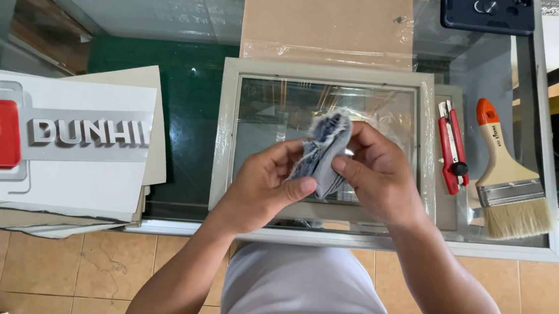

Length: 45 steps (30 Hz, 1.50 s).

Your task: Cleaning the glass surface of a picture frame using a brush and a rag.

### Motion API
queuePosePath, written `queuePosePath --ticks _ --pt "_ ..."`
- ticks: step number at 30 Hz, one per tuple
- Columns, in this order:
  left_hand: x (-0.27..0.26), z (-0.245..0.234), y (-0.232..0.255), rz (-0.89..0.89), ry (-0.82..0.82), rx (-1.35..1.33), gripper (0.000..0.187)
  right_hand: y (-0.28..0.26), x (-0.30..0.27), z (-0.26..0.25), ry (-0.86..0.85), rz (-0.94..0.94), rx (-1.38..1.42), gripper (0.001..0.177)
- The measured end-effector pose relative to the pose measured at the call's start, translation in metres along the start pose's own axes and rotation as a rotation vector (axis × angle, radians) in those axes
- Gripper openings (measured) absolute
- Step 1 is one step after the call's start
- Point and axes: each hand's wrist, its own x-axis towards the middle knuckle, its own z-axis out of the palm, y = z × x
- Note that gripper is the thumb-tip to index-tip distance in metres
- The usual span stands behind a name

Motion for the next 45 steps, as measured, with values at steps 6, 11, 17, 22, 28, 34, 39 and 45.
queuePosePath --ticks 6,11,17,22,28,34,39,45 --pt "-0.019 -0.023 -0.030 -0.096 -0.019 -0.044 0.027 0.005 -0.010 -0.017 -0.002 0.076 -0.046 0.027" --pt "-0.025 -0.018 -0.017 -0.011 -0.027 -0.043 0.017 0.012 -0.017 -0.019 -0.050 0.108 0.024 0.024" --pt "-0.029 -0.005 -0.013 -0.152 -0.073 -0.480 0.027 0.020 -0.023 -0.006 -0.104 0.143 0.217 0.022" --pt "-0.033 -0.003 -0.042 -0.104 -0.005 -0.286 0.027 0.015 -0.025 0.009 -0.077 0.217 0.320 0.030" --pt "-0.034 -0.003 -0.037 0.073 0.086 -0.209 0.023 0.027 -0.031 0.008 -0.039 0.221 0.235 0.037" --pt "-0.036 0.005 -0.029 -0.093 -0.014 -0.166 0.030 0.043 -0.034 0.021 0.152 0.150 0.250 0.022" --pt "-0.036 0.009 -0.031 -0.080 0.098 -0.094 0.025 0.053 -0.040 0.036 0.316 -0.252 -0.623 0.019" --pt "-0.041 0.003 -0.034 -0.072 0.164 -0.153 0.020 0.027 -0.039 0.038 0.105 -0.102 -0.334 0.024"
